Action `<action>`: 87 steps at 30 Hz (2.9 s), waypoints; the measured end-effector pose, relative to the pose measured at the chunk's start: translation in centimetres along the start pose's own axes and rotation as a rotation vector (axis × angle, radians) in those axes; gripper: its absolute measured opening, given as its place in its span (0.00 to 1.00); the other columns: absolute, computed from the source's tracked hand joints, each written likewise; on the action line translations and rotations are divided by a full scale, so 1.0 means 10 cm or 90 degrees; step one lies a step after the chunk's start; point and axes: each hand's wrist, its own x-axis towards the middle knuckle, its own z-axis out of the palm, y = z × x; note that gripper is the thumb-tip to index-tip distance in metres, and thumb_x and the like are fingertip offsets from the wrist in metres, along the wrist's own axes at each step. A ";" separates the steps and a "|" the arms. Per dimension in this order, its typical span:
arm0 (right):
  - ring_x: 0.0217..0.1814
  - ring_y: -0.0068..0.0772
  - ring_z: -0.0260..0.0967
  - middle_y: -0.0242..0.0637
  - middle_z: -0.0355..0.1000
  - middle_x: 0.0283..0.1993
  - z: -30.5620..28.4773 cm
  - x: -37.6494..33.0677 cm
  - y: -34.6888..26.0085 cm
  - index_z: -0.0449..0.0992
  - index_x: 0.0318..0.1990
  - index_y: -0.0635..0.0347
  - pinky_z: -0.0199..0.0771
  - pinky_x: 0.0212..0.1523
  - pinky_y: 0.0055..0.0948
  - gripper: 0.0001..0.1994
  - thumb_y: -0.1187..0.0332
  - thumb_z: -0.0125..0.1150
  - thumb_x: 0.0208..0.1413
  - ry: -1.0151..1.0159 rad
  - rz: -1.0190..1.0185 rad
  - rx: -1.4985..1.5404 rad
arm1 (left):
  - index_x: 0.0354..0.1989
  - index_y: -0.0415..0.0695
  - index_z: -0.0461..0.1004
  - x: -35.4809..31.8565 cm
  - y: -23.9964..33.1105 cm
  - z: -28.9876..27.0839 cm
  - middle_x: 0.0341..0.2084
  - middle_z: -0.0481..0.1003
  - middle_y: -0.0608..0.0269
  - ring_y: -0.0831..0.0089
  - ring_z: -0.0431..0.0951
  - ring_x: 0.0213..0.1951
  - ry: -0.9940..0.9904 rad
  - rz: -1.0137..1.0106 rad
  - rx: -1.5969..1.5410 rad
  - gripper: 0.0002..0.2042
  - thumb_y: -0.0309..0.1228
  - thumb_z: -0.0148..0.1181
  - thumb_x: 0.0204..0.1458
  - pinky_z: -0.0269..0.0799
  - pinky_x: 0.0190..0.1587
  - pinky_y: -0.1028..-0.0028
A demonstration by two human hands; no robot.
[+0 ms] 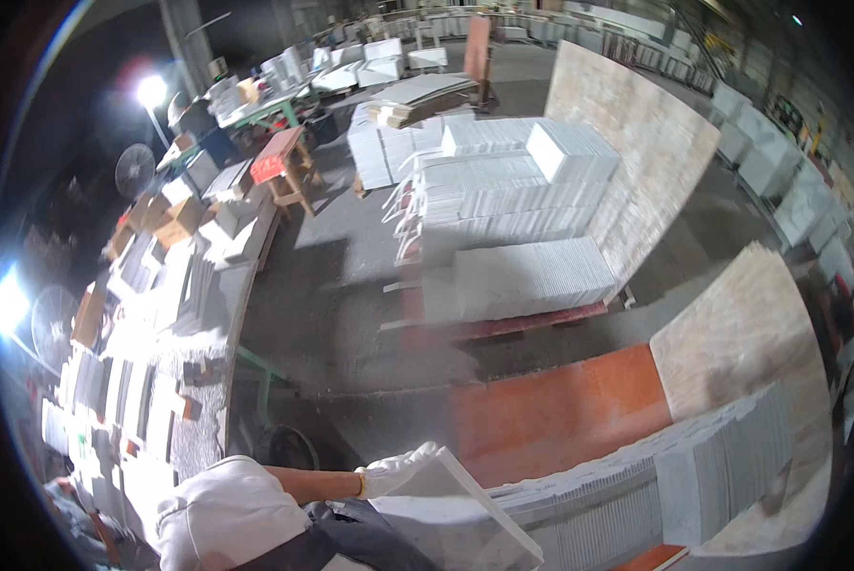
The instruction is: The person smooths the edges of a white rectangular stone tile using a metal scraper and an orange sanding block. They repeatedly scrape and sand different edges, then place the finished tile on a stack of similar tiles on the workbench.
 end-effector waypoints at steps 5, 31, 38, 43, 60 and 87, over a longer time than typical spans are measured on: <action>0.61 0.35 0.67 0.40 0.68 0.63 0.56 -0.29 0.07 0.68 0.63 0.61 0.67 0.64 0.34 0.31 0.43 0.41 0.69 -0.048 0.020 -0.017 | 0.69 0.42 0.62 -0.53 0.23 -0.44 0.62 0.69 0.48 0.53 0.66 0.67 -0.042 -0.070 -0.036 0.51 0.77 0.38 0.52 0.60 0.66 0.62; 0.70 0.41 0.58 0.41 0.58 0.72 4.17 -0.40 0.99 0.57 0.72 0.61 0.58 0.71 0.36 0.49 0.24 0.28 0.61 -0.293 0.110 -0.508 | 0.59 0.45 0.73 -1.00 -2.22 -3.24 0.54 0.76 0.46 0.54 0.76 0.57 0.443 0.039 -0.487 0.34 0.62 0.55 0.55 0.68 0.60 0.61; 0.73 0.40 0.57 0.37 0.59 0.74 5.52 0.44 1.39 0.57 0.74 0.54 0.61 0.70 0.43 0.45 0.30 0.51 0.59 -0.527 0.238 -0.446 | 0.51 0.45 0.74 -0.80 -2.21 -3.73 0.45 0.75 0.49 0.54 0.76 0.50 0.619 -0.132 -0.338 0.15 0.39 0.48 0.63 0.71 0.54 0.58; 0.58 0.33 0.69 0.34 0.71 0.59 6.79 0.93 1.54 0.69 0.64 0.58 0.71 0.61 0.38 0.35 0.43 0.67 0.57 -0.673 0.163 -0.637 | 0.60 0.41 0.71 -0.52 -2.15 -4.21 0.58 0.73 0.46 0.55 0.72 0.60 0.802 -0.238 -0.722 0.31 0.57 0.46 0.63 0.64 0.62 0.64; 0.43 0.21 0.74 0.32 0.79 0.45 9.71 0.68 3.18 0.79 0.50 0.67 0.77 0.45 0.24 0.17 0.60 0.60 0.66 -1.365 -0.453 -1.294 | 0.55 0.43 0.74 -0.42 -2.74 -4.88 0.43 0.78 0.63 0.71 0.78 0.41 1.131 -0.114 -1.606 0.32 0.62 0.42 0.65 0.77 0.44 0.70; 0.52 0.27 0.77 0.44 0.73 0.60 10.96 -1.02 4.67 0.60 0.68 0.70 0.81 0.51 0.24 0.34 0.75 0.70 0.55 -1.833 -0.274 -0.402 | 0.26 0.49 0.57 -0.26 -4.14 -4.79 0.26 0.57 0.69 0.74 0.58 0.32 1.597 0.511 -1.248 0.20 0.44 0.33 0.73 0.61 0.42 0.71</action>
